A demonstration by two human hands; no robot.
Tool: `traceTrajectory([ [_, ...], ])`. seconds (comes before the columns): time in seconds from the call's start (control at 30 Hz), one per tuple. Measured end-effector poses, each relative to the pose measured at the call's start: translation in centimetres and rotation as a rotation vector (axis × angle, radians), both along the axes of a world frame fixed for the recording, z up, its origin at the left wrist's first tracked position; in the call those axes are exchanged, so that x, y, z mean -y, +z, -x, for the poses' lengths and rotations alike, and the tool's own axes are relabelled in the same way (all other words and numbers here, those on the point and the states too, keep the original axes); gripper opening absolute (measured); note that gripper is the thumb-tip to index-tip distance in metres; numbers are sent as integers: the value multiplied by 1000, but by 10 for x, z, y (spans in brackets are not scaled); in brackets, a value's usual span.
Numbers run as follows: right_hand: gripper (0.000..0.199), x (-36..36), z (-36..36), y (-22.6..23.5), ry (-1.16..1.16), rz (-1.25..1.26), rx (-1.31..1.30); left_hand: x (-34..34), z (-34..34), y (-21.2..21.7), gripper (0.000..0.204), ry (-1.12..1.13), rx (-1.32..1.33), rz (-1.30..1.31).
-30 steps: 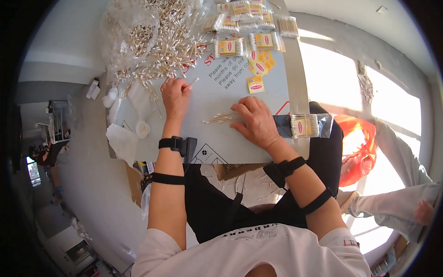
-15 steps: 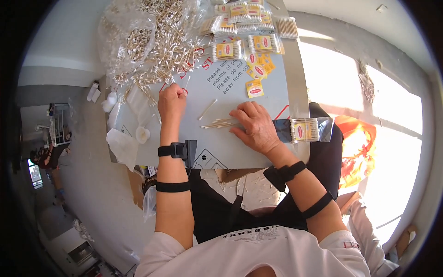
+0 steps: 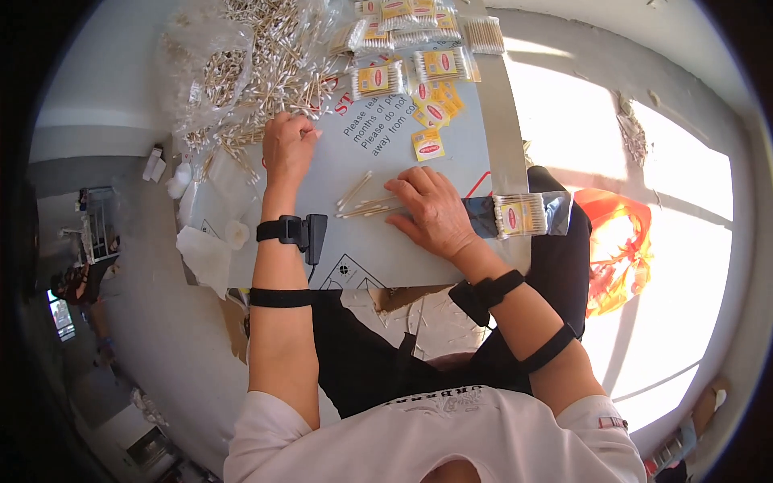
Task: Packing cotton swabs into small plastic bags and organizing them on a workspace.
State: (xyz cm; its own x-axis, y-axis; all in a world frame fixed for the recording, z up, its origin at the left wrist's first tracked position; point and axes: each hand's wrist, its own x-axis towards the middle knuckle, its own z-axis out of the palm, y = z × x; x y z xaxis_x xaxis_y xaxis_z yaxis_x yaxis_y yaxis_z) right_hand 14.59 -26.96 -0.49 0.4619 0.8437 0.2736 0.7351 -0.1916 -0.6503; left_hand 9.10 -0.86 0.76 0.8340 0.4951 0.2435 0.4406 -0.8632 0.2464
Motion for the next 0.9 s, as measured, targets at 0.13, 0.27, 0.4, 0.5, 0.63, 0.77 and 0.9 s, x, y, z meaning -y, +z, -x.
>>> traceTrajectory([
  [0.13, 44, -1, 1, -1, -5, -43, -37, 34, 25, 3, 16, -85, -87, 145],
  [0.27, 34, 0, 0, -4, 18, -53, -47, 67, 46, -6, 19, -57, 62, 220],
  [0.4, 29, -1, 2, -4, -6, -81, -56, 93, 63, -15, 23, 0, 214, 251],
  [0.5, 28, 1, 1, -8, -11, -145, -70, 109, 73, -18, 29, 38, 268, 213],
  [0.63, 28, 2, 0, -12, 0, -140, -54, 119, 76, -18, 35, -38, 183, 184],
  [0.77, 31, 5, 10, -11, -102, -220, -236, 119, 71, -20, 31, -31, 320, 283],
  [0.9, 35, -8, 15, -8, -179, -389, -429, 133, 56, -26, 26, 25, 641, 598],
])
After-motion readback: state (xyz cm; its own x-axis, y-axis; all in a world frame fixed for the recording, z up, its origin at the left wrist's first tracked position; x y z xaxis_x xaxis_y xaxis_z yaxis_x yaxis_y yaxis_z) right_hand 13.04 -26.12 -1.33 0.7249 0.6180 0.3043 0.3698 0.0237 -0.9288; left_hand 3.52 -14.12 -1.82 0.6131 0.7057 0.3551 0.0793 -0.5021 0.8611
